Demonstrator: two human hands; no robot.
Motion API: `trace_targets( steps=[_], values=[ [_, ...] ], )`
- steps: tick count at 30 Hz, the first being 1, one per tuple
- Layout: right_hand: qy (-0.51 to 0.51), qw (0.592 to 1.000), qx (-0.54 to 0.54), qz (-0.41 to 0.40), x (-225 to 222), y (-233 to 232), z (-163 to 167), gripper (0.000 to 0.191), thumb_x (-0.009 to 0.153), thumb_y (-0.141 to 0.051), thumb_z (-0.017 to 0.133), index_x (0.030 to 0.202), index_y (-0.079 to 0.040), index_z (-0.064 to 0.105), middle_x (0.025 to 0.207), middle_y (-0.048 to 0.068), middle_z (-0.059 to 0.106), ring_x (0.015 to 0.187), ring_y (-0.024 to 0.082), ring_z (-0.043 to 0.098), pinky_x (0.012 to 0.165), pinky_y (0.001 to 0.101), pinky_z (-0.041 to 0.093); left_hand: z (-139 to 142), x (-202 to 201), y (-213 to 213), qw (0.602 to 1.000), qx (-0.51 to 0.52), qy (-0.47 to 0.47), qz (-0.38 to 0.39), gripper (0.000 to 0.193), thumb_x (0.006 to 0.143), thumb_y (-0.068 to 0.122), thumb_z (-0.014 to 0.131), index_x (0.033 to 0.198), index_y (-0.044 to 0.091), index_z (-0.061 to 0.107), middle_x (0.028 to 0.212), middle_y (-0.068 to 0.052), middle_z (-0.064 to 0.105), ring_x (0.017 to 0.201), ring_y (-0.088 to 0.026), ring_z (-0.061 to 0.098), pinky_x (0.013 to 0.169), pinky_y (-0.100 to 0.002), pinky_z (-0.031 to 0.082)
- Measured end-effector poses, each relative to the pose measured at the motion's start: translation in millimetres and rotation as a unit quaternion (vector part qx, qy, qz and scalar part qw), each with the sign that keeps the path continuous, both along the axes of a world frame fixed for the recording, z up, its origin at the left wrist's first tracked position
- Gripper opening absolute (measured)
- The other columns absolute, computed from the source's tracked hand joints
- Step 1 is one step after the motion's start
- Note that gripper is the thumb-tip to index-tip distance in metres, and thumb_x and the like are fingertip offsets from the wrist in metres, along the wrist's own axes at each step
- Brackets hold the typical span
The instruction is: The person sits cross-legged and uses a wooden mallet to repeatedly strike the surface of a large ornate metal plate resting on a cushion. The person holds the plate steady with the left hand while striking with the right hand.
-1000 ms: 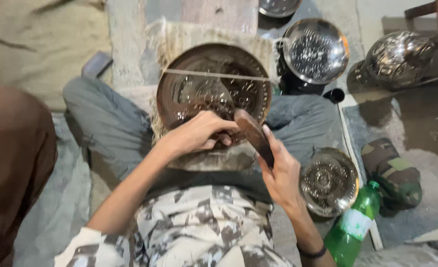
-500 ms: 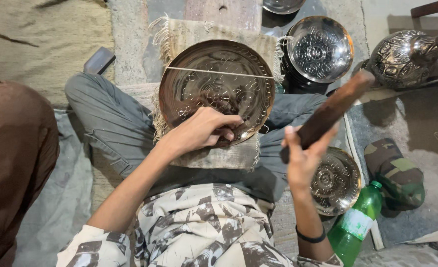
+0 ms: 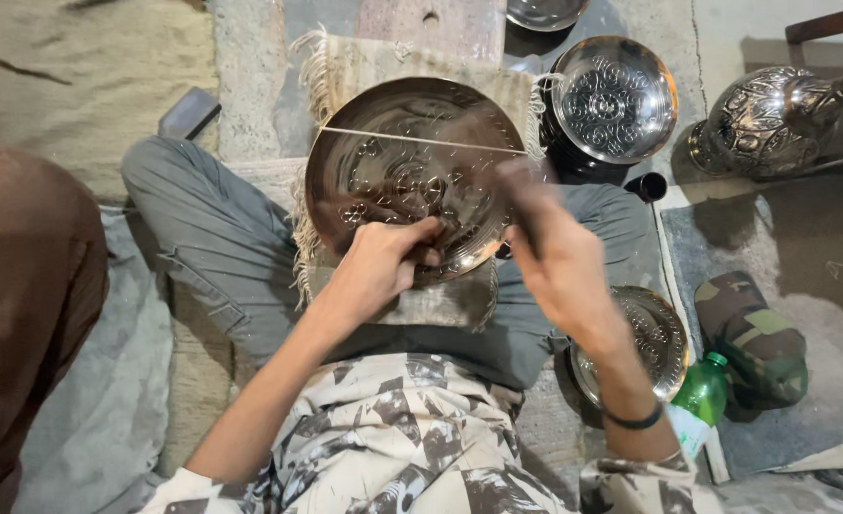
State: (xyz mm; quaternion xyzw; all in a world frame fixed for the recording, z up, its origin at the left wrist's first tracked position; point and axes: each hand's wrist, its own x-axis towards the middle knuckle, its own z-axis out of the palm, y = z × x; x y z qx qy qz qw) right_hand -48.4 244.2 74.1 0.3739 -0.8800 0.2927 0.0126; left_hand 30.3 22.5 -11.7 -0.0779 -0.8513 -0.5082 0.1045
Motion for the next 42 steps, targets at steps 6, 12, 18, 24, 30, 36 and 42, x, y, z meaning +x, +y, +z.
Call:
trace_targets(
  steps=[6,12,18,24,30,36,42],
  values=[
    [0.132,0.967,0.205,0.079,-23.5,-19.1,22.0,0.087,0.087,-0.007,0.07,0.161,-0.033,0.031,0.089,0.01,0.061,0.071,0.028,0.065,0.059,0.0424,0.052,3.1,15.4,21.3,0.985,0.044,-0.04,0.161,0.039,0.079,-0.01,0.057,0.113,0.004,0.069,0.087,-0.013,0.077,0.086,-0.026,0.079,0.076,-0.035,0.061],
    [0.191,0.936,0.236,0.18,-35.4,-45.5,47.3,0.086,0.087,0.002,0.061,0.16,-0.035,0.035,0.088,0.011,0.061,0.071,0.029,0.067,0.053,0.0394,0.052,10.0,28.9,38.1,0.956,0.054,-0.049,0.283,0.037,0.075,-0.01,0.062,0.108,0.004,0.07,0.087,-0.011,0.078,0.085,-0.025,0.079,0.072,-0.035,0.059],
    [0.154,0.904,0.322,0.237,-39.9,-58.3,61.1,0.086,0.085,0.001,0.057,0.159,-0.037,0.034,0.084,0.012,0.06,0.065,0.027,0.067,0.05,0.0396,0.052,9.5,35.3,41.7,0.949,0.039,-0.034,0.311,0.025,0.081,-0.009,0.065,0.103,0.003,0.068,0.092,-0.012,0.079,0.087,-0.027,0.079,0.074,-0.037,0.059],
    [0.098,0.934,0.275,0.205,-30.9,-39.0,54.3,0.082,0.088,-0.005,0.063,0.158,-0.035,0.034,0.093,0.011,0.065,0.072,0.027,0.067,0.06,0.0383,0.053,11.7,34.6,30.9,0.959,0.11,-0.015,0.261,0.032,0.082,-0.013,0.061,0.109,0.0,0.071,0.096,-0.014,0.08,0.091,-0.021,0.081,0.08,-0.031,0.063],
    [-0.262,0.933,-0.248,-0.001,8.1,1.0,-6.5,0.088,0.091,0.001,0.074,0.16,-0.018,0.023,0.102,0.008,0.06,0.087,0.016,0.057,0.076,0.0303,0.05,17.5,15.5,0.9,0.983,0.176,-0.04,0.041,0.038,0.087,-0.007,0.066,0.124,0.003,0.062,0.097,-0.013,0.079,0.09,-0.019,0.08,0.081,-0.029,0.062],
    [-0.313,0.87,-0.379,-0.032,33.3,28.0,-73.3,0.092,0.092,0.003,0.069,0.167,-0.016,0.019,0.105,0.009,0.068,0.088,0.015,0.064,0.074,0.0295,0.054,15.2,-3.7,-4.6,0.998,0.043,-0.021,-0.044,0.037,0.084,0.002,0.074,0.119,0.004,0.065,0.087,-0.015,0.076,0.086,-0.031,0.077,0.072,-0.036,0.058],
    [-0.128,0.969,-0.185,-0.103,1.8,40.8,-43.5,0.083,0.096,-0.006,0.076,0.167,-0.014,0.032,0.09,0.005,0.066,0.07,0.013,0.061,0.059,0.0289,0.05,9.4,-7.1,-6.5,0.998,-0.001,-0.008,-0.055,0.043,0.079,-0.003,0.07,0.121,0.004,0.064,0.087,-0.016,0.075,0.085,-0.033,0.076,0.073,-0.038,0.057]
  ],
)
